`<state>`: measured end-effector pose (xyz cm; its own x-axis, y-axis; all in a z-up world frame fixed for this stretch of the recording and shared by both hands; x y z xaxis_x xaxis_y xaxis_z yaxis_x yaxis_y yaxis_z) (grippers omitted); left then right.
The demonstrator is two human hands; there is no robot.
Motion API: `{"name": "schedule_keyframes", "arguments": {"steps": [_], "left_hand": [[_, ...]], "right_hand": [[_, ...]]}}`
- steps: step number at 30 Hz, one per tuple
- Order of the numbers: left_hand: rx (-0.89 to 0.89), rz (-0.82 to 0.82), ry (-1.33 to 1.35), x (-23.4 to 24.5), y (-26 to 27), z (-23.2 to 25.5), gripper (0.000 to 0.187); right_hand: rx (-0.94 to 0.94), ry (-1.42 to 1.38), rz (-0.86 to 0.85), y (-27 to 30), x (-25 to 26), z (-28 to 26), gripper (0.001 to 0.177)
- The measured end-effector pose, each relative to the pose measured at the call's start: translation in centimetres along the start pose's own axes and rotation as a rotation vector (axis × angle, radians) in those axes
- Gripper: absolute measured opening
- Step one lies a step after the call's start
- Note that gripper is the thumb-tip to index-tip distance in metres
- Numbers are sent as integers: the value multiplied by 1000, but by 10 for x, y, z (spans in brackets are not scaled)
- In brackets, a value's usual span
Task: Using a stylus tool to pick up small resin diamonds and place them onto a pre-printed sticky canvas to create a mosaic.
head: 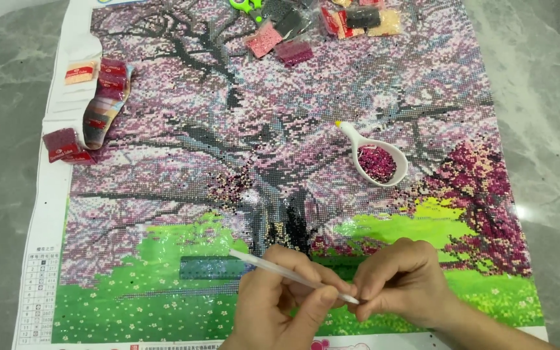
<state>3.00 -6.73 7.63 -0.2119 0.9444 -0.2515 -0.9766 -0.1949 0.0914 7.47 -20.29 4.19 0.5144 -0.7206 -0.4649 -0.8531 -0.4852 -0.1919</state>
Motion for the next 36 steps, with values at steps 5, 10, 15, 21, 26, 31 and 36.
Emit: {"name": "schedule_keyframes", "arguments": {"steps": [5, 10, 15, 21, 26, 31, 36], "left_hand": [[21, -40, 105, 1, 0, -5, 16], [-111, -106, -53, -2, -1, 2, 15], [-180, -157, -205, -1, -4, -5, 13], [-458, -396, -630, -18, 2, -28, 11], [-511, -456, -717, -25, 2, -36, 8], [-517, -440, -790, -22, 1, -44, 9], [-542, -455, -768, -25, 2, -40, 8]], "right_hand": [[-3, 5, -15, -3, -4, 0, 16], [-39, -34, 4, -1, 2, 6, 16], [-15, -62, 102, -5, 36, 9, 15], [-13, -72, 193, -12, 68, 5, 12], [-35, -8, 179, -12, 68, 6, 11], [-65, 48, 161, -14, 63, 7, 14], [-63, 26, 142, -14, 62, 8, 14]]}}
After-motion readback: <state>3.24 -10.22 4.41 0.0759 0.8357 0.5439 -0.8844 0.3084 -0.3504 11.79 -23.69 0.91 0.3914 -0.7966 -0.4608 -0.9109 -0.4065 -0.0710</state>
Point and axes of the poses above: each hand's wrist, its own y-axis away from the middle knuckle, its own x-axis out of the back of the hand, z = x × y, the point moved 9 cm from there along -y, towards the middle knuckle, and after that the axes turned 5 degrees about z, right-handed, at the moved point
